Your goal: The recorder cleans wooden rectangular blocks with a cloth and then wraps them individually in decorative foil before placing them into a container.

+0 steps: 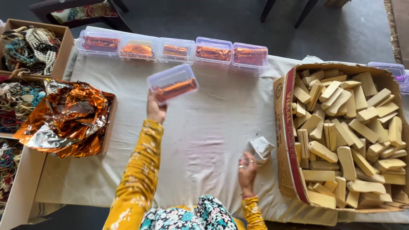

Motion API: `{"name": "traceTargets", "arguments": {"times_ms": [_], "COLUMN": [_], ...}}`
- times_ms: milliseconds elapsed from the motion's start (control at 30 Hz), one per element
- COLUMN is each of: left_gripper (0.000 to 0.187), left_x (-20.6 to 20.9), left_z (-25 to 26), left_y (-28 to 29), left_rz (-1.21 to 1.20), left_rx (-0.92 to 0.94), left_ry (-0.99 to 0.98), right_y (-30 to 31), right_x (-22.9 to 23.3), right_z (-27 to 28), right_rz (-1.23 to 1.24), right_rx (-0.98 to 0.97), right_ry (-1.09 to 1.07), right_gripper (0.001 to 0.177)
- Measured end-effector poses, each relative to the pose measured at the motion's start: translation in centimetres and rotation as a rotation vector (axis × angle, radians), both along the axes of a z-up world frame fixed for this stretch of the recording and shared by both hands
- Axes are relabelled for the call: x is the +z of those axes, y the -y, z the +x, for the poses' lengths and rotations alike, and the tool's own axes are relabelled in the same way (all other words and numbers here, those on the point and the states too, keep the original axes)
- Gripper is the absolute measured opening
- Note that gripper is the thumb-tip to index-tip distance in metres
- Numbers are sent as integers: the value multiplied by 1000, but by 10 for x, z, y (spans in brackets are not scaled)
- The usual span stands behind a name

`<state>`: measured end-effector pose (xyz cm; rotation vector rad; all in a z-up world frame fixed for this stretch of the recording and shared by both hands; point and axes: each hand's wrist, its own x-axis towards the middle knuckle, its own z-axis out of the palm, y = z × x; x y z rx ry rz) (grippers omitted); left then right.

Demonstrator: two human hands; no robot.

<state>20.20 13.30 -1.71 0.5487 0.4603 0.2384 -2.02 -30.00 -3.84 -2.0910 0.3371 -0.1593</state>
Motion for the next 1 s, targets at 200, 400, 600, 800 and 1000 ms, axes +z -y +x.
{"name": "traceTargets", "arguments": {"times_ms": [200, 400, 600, 800, 1000], "left_gripper": [42, 54, 49, 70, 52], "left_x": [47, 48, 18, -47, -39], "left_z": [82, 161, 204, 230, 220], "left_y": [-32, -31, -35, -52, -24], "left_rz": [-53, 246, 384, 847, 1175], "left_rx": [9, 52, 160, 293, 303], "left_ry": [-282, -326, -372, -757, -907], "right_y": [-41, -43, -43, -43, -44], "right_x": [11, 8, 10, 7, 9], "right_z": [-16, -13, -14, -13, -11], "right_rz": [-591, -663, -650, -635, -645], "right_rx": [262, 257, 246, 249, 235], "right_ry": [227, 161, 131, 79, 66], "right_gripper": [46, 49, 49, 49, 50]}}
